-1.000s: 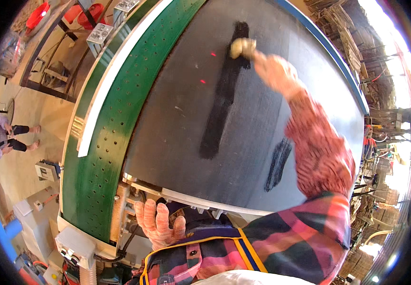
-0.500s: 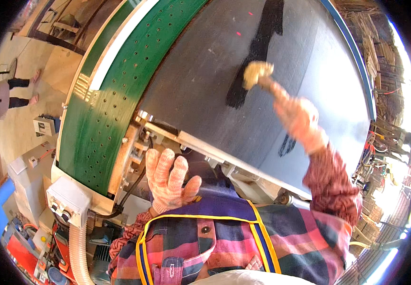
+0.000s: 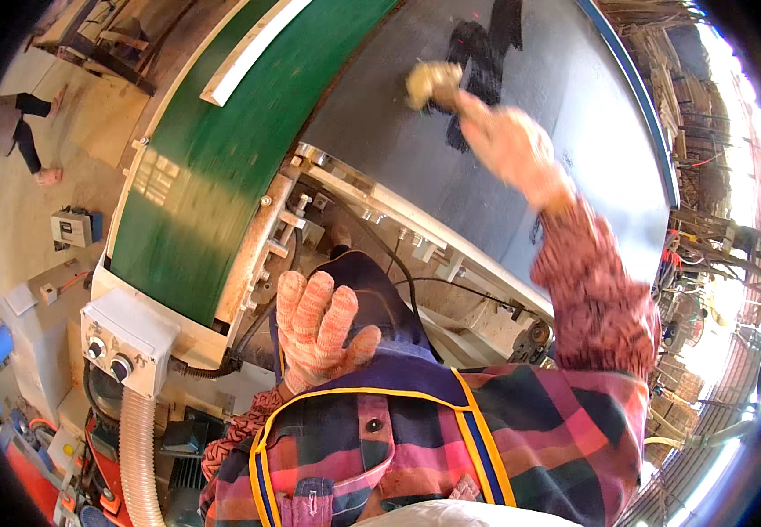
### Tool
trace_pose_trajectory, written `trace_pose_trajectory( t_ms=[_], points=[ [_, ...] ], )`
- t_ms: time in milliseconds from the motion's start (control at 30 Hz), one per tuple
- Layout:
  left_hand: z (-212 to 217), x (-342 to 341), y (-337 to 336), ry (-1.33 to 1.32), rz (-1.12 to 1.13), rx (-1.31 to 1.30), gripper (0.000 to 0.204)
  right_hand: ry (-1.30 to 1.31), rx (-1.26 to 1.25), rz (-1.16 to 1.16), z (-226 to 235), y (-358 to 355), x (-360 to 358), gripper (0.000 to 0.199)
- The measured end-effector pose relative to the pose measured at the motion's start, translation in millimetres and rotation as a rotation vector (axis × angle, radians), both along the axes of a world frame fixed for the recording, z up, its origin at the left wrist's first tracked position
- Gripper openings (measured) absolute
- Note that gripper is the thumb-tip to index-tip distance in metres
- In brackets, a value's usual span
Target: The person cleans a large industrial machine using a brush and a dark liquid. They scrub a green conveyor belt and a large black curved surface, then dip the brush into a container of liquid to apply it to a row of metal rollers on the machine.
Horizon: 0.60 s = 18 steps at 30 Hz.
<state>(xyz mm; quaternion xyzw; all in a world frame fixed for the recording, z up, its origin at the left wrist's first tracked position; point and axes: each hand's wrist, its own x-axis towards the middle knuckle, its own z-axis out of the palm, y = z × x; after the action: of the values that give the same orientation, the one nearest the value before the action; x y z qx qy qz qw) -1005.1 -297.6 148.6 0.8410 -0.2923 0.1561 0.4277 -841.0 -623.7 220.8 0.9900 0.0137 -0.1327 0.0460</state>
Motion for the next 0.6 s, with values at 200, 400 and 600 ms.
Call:
trace_pose_trajectory(
  t_ms=[200,400,600],
  points=[
    [-3,-27,39,-0.034,-0.002,0.028,0.07,-0.012,-0.035,-0.073,-7,23,0,0.047],
    [-2,-39,42,-0.038,0.026,0.011,0.07,0.049,-0.109,-0.119,9,42,23,0.037],
    [2,-46,48,-0.02,0.093,0.061,0.064,0.064,-0.053,-0.008,-1,39,-13,0.041]
  ],
)
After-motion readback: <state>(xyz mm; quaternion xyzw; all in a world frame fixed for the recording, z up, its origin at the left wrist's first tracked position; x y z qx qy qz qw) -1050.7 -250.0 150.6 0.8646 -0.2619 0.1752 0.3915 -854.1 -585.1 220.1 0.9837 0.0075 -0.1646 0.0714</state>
